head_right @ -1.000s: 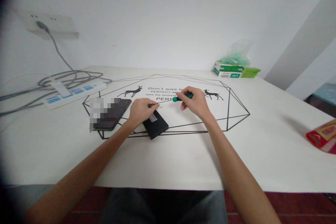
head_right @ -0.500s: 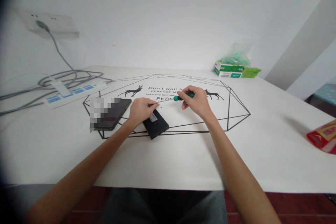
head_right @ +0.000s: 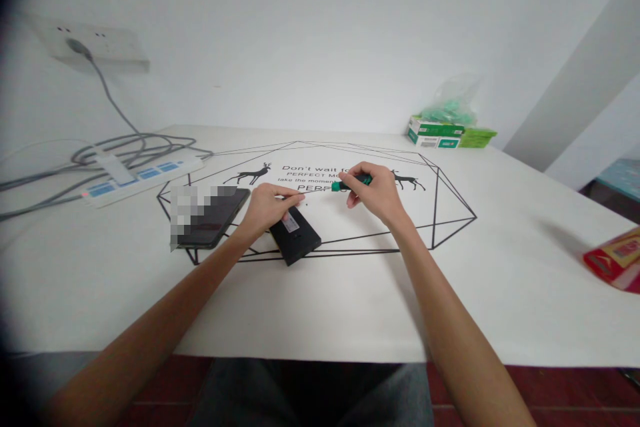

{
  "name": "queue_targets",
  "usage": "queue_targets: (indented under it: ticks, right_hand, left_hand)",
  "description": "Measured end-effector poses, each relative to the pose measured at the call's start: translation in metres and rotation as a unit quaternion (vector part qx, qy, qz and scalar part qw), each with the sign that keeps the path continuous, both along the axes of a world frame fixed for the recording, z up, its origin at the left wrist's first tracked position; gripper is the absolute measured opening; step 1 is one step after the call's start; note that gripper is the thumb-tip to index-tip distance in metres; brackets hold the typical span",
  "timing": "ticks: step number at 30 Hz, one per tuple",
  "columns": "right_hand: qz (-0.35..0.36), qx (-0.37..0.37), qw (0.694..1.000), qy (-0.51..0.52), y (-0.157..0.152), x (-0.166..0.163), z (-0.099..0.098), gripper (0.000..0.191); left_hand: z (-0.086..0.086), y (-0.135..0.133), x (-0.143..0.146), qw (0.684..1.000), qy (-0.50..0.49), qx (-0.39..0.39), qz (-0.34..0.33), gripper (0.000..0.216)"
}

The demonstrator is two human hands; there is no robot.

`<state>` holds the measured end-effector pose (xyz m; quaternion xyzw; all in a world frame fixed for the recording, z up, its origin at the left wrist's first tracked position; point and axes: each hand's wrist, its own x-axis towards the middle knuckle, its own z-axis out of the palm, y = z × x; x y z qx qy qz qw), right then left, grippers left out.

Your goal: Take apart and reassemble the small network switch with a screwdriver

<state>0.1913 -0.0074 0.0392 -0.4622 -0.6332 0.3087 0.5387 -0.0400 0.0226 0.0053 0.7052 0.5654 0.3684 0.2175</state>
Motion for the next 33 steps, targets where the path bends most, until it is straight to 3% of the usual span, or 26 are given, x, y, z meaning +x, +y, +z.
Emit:
queue_targets:
  ticks: [26, 33]
  right_hand:
    - [-0.006, -0.017, 1.0, -0.013, -0.0018, 0.0016, 0.0045, 0.042]
    - [0.005, -0.027, 1.0, 0.0, -0.0016, 0.0043, 0.005, 0.043]
  left_hand:
    - [0.0034, -0.0015, 0.0, 0.998, 0.067, 0.02, 0.005, 0.02]
    - [0.0055, -0.0041, 0.0017, 0.984, 0.152, 0.089, -0.021, 0.019]
